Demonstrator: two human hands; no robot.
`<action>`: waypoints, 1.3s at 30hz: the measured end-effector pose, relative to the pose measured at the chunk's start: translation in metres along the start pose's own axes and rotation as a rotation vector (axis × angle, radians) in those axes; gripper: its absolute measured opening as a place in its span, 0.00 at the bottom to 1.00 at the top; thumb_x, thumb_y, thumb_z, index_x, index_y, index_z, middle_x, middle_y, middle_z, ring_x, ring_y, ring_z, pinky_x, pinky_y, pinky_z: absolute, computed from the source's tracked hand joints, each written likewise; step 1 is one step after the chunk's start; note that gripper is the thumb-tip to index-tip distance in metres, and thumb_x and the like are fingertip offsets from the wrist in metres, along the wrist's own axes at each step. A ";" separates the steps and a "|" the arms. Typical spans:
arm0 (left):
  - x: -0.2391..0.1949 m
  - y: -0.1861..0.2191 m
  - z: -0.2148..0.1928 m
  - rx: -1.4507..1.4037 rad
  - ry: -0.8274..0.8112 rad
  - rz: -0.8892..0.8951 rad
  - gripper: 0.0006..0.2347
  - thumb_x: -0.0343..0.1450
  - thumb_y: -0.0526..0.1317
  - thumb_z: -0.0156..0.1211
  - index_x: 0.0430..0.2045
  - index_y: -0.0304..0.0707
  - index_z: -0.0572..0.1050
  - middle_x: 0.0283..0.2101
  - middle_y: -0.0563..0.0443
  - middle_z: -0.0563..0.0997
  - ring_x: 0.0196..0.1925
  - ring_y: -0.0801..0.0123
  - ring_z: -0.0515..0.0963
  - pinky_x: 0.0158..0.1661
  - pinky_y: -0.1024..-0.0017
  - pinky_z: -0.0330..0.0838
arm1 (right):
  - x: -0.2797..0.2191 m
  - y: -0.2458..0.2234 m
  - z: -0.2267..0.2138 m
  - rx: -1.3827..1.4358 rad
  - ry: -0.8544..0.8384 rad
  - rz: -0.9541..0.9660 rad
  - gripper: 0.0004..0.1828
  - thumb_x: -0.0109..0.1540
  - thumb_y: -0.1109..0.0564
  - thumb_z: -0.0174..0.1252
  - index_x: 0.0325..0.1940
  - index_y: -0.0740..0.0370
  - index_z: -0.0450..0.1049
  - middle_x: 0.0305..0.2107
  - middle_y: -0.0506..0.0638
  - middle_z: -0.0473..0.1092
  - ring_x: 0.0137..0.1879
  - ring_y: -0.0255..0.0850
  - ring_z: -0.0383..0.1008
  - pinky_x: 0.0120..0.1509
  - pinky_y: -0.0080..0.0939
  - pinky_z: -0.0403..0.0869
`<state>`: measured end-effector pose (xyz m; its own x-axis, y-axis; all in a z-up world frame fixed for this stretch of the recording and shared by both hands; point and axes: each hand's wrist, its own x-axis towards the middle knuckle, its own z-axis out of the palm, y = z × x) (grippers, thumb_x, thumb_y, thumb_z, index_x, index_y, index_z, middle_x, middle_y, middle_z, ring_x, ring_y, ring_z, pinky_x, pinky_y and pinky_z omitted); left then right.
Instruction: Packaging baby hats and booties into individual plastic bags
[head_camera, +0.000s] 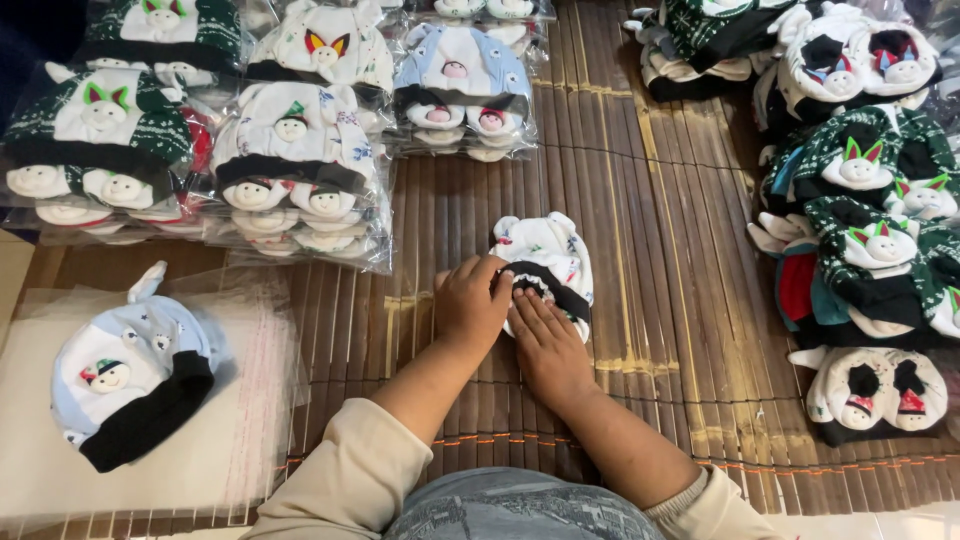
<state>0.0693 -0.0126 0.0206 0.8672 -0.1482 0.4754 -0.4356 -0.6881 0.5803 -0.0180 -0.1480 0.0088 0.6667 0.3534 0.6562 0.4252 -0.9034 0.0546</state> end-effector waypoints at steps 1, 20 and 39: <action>0.001 0.005 -0.006 0.007 0.019 0.039 0.04 0.68 0.44 0.64 0.33 0.55 0.77 0.26 0.60 0.75 0.33 0.66 0.81 0.42 0.64 0.70 | 0.000 0.000 0.001 -0.028 0.001 -0.002 0.24 0.62 0.58 0.55 0.64 0.61 0.73 0.57 0.58 0.73 0.65 0.52 0.73 0.69 0.51 0.70; -0.021 -0.024 -0.018 0.098 0.070 0.527 0.03 0.69 0.38 0.62 0.33 0.49 0.77 0.32 0.54 0.71 0.34 0.61 0.77 0.34 0.69 0.73 | -0.023 0.008 0.048 -0.067 -0.277 0.120 0.12 0.58 0.41 0.59 0.40 0.46 0.77 0.30 0.46 0.75 0.36 0.49 0.76 0.40 0.49 0.66; -0.045 -0.027 -0.002 0.213 -0.242 0.043 0.18 0.65 0.44 0.64 0.46 0.42 0.70 0.36 0.43 0.76 0.32 0.46 0.82 0.30 0.52 0.78 | -0.017 0.052 -0.039 0.027 -0.036 0.173 0.15 0.56 0.54 0.68 0.47 0.52 0.79 0.37 0.48 0.70 0.39 0.48 0.72 0.42 0.47 0.72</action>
<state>0.0417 0.0141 -0.0152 0.8923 -0.3274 0.3108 -0.4352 -0.8067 0.3997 -0.0313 -0.2107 0.0300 0.7527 0.2017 0.6267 0.3177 -0.9450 -0.0774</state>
